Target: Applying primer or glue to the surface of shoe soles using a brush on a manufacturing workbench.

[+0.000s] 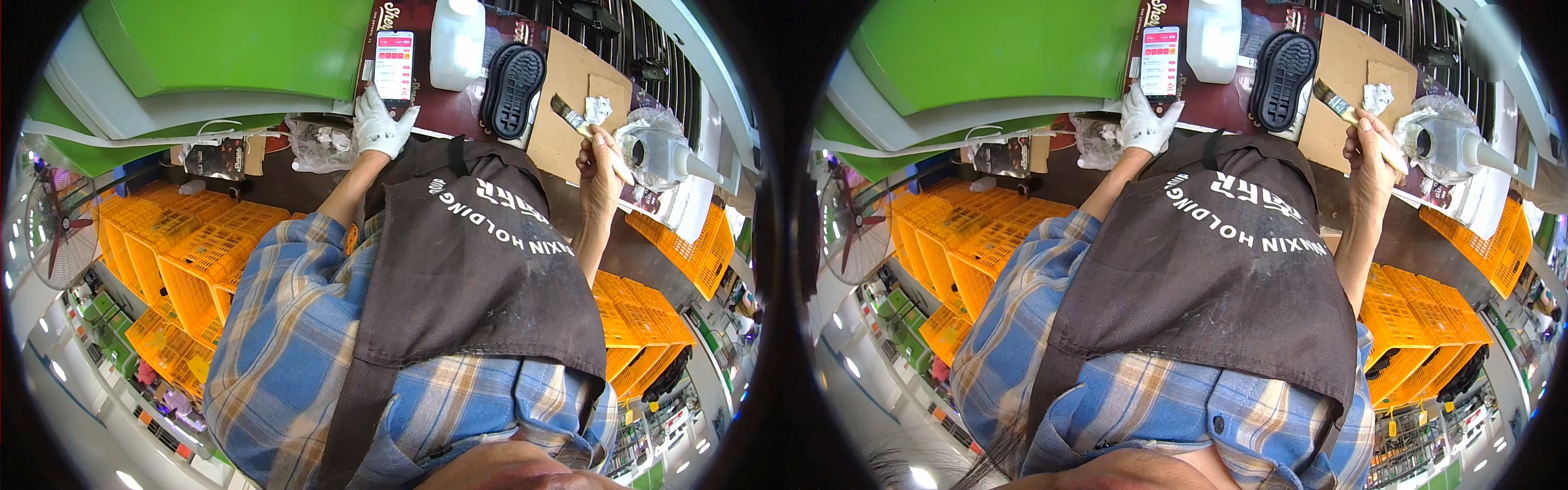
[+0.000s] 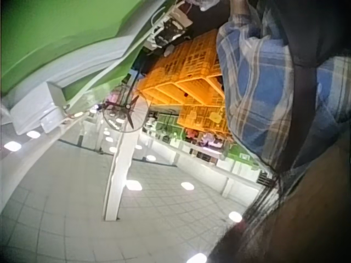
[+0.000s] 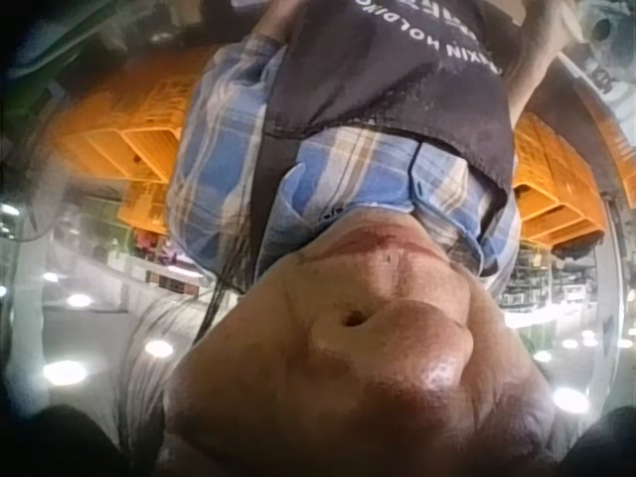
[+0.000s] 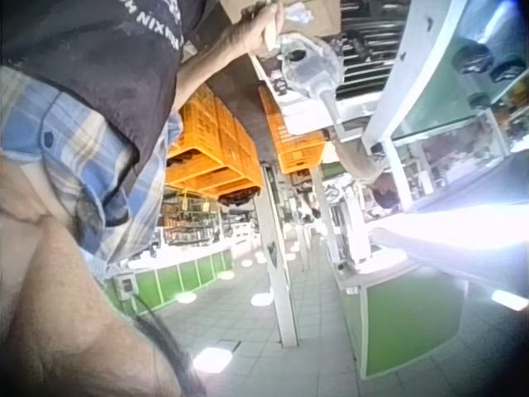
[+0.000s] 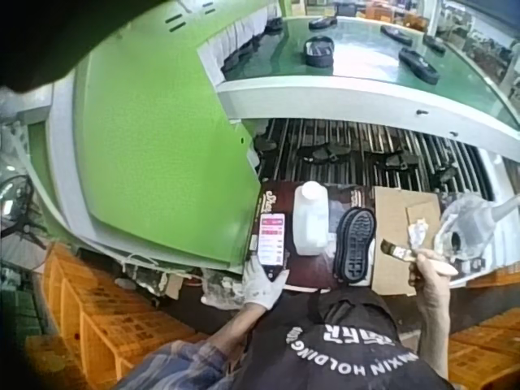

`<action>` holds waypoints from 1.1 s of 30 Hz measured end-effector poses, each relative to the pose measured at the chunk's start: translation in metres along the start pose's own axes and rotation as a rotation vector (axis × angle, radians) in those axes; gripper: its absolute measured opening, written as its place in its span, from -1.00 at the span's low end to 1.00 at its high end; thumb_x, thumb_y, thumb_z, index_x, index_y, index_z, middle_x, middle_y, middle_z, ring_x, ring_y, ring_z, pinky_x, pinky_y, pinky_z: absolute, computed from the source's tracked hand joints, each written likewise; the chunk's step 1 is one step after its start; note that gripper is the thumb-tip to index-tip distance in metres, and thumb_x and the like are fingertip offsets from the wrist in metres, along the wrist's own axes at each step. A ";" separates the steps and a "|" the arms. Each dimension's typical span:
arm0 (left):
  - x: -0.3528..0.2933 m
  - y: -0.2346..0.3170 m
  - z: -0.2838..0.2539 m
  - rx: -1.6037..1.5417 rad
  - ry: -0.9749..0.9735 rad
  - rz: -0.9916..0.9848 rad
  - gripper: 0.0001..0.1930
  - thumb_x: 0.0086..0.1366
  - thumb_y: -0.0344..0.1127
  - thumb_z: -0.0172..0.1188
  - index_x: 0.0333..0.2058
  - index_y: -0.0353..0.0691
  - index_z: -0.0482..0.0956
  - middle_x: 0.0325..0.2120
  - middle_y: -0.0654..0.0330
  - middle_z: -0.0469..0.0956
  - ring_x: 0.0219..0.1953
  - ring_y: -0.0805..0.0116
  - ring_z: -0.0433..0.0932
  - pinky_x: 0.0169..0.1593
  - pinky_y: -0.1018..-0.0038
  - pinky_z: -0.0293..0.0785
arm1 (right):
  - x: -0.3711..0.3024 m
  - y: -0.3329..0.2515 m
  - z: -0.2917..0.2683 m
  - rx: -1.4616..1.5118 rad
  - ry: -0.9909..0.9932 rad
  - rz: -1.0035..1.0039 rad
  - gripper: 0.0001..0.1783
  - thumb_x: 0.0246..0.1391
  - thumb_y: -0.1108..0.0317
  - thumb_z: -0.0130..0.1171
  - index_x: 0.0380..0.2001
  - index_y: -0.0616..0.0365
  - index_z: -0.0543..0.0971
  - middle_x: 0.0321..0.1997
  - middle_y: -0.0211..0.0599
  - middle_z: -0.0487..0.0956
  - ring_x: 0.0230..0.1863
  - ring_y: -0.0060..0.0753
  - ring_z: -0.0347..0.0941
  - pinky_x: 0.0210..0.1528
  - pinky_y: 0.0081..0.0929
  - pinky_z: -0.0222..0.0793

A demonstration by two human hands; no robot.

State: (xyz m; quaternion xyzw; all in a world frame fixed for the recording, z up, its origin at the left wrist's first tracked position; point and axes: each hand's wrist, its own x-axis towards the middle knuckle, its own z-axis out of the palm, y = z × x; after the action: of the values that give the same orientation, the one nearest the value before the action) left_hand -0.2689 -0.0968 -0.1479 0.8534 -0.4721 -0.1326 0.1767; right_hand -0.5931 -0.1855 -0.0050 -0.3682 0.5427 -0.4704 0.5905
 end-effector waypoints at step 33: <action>0.006 -0.012 -0.014 -0.063 -0.108 0.119 -0.01 0.01 0.10 0.25 0.19 -0.48 -0.06 0.02 -0.29 0.22 0.06 -0.18 0.23 0.13 0.13 0.18 | 0.027 0.117 0.072 -1.298 -0.153 -0.489 -0.30 -0.29 0.10 0.42 -0.14 0.16 0.28 0.03 0.35 0.30 -0.03 0.19 0.35 -0.15 -0.02 0.34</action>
State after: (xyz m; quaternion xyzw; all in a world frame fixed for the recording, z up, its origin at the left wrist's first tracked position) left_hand -0.2514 -0.0936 -0.1403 0.8096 -0.5263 -0.1823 0.1852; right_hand -0.5044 -0.1828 -0.1133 -0.7903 0.5726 -0.1430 0.1646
